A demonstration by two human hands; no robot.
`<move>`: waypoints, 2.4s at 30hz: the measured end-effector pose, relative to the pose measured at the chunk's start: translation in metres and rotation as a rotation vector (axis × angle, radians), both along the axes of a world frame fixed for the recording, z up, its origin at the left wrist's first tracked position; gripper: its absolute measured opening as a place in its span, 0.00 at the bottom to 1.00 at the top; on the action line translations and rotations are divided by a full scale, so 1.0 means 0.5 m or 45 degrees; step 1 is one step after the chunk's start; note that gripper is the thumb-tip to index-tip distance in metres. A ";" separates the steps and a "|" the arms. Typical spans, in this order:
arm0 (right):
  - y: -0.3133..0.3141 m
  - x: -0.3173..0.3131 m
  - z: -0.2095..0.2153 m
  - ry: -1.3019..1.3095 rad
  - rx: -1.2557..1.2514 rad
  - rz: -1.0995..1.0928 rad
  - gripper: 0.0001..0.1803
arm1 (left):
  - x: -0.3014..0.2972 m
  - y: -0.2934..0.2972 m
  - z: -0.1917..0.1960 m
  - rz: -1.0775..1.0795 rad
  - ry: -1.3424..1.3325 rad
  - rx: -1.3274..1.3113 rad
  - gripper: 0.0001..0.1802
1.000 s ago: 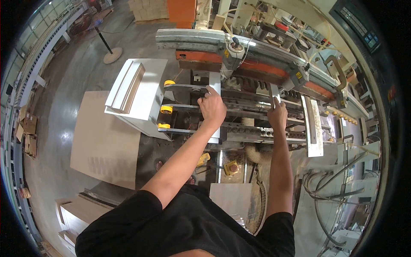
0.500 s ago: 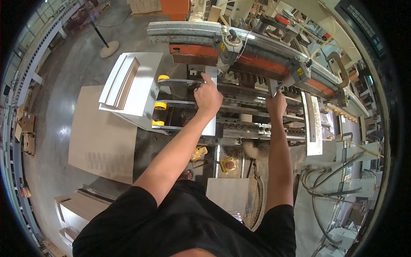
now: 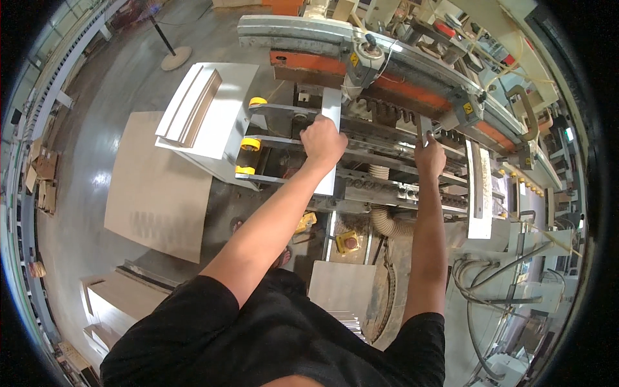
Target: The person processes furniture parts by placing white wooden panels into an industrial machine, handling them one at a time and in small stacks, and then moving the processed panels to a collection area.
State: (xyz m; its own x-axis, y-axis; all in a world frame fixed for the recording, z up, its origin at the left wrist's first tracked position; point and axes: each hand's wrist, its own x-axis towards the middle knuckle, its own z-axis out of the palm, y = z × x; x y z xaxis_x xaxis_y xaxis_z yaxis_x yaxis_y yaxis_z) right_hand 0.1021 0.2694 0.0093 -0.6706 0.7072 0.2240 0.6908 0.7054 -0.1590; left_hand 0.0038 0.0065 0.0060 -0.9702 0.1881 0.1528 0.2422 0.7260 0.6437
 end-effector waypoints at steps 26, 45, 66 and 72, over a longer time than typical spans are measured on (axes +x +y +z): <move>0.007 -0.004 -0.011 -0.033 0.072 0.049 0.26 | 0.000 -0.005 -0.004 0.012 -0.007 0.012 0.17; 0.019 -0.013 0.015 -0.097 -0.054 0.038 0.31 | -0.041 0.013 0.003 0.052 -0.145 -0.024 0.16; 0.010 -0.010 0.002 0.020 0.060 0.074 0.28 | -0.034 0.018 -0.001 0.063 -0.041 -0.018 0.18; 0.011 -0.006 -0.003 0.057 0.085 0.075 0.26 | -0.035 0.017 0.001 0.039 -0.070 -0.026 0.18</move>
